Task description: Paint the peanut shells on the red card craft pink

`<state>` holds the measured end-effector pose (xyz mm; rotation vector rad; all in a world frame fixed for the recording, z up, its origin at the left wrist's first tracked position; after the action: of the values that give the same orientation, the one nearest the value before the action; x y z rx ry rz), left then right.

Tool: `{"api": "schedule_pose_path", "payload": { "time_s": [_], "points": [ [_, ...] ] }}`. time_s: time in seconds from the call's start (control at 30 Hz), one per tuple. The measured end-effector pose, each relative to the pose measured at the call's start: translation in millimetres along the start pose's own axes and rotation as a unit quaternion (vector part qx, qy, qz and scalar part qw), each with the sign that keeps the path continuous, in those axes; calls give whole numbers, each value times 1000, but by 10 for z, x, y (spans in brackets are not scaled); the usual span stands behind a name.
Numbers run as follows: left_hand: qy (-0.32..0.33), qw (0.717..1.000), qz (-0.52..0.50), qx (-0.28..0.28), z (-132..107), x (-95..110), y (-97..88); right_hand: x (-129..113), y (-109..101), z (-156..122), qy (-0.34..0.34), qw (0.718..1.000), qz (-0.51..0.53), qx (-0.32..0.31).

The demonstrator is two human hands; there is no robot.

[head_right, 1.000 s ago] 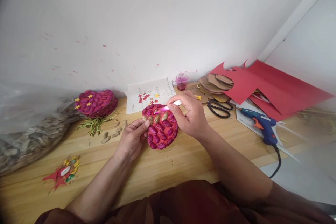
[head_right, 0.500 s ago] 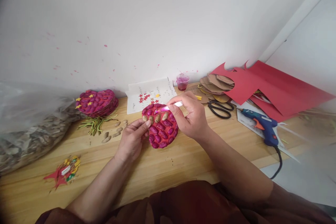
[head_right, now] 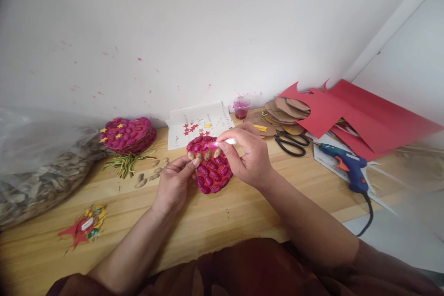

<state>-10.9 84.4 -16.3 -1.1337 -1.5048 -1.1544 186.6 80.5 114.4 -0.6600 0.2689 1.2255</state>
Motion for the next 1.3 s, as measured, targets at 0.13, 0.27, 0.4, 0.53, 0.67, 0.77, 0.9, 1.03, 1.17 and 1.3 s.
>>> {"api": "schedule_pose_path", "payload": {
  "time_s": [0.13, 0.27, 0.4, 0.53, 0.67, 0.77, 0.9, 1.03, 1.17, 1.3],
  "points": [
    [-2, 1000, 1, 3, -9, 19, 5, -25, 4, 2, -10, 1000, 5, -1],
    [-2, 1000, 2, 12, -11, 51, 2, -95, 63, -13, -44, 999, -10, -26],
    [-1, 1000, 7, 17, -7, 47, -4, -120, 16, -23, -63, 997, -48, 1],
    [5, 1000, 12, 14, -2, 44, -4, -134, 56, -24, -70, 997, -36, -18],
    [8, 1000, 15, 18, -3, 67, -8, -160, 54, -23, -78, 995, -55, -10],
    [7, 1000, 17, 14, -5, 67, -2, -167, 48, -17, -78, 996, -45, -9],
    [4, 1000, 19, 17, -4, 37, -17, -143, 58, -13, -71, 996, -45, -19],
    [4, 1000, 21, 14, 4, 15, -23, -101, 0, -20, -61, 997, -53, 6],
    [13, 999, 23, 17, 6, 35, -31, -130, 13, -28, -73, 996, -43, -2],
    [8, 1000, 15, 11, 2, 23, -21, -151, 13, -31, -79, 996, -43, 3]
  ]
}}
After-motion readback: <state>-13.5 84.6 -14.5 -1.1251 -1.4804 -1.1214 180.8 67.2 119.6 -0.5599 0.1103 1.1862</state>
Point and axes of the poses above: each hand's wrist, its own z-axis towards the middle knuckle, its own y-axis out of the palm, x = y × z, the point moved 9 cm from there along z, towards the middle knuckle, and after that the axes turned 10 degrees about z, right-handed, at the moved point
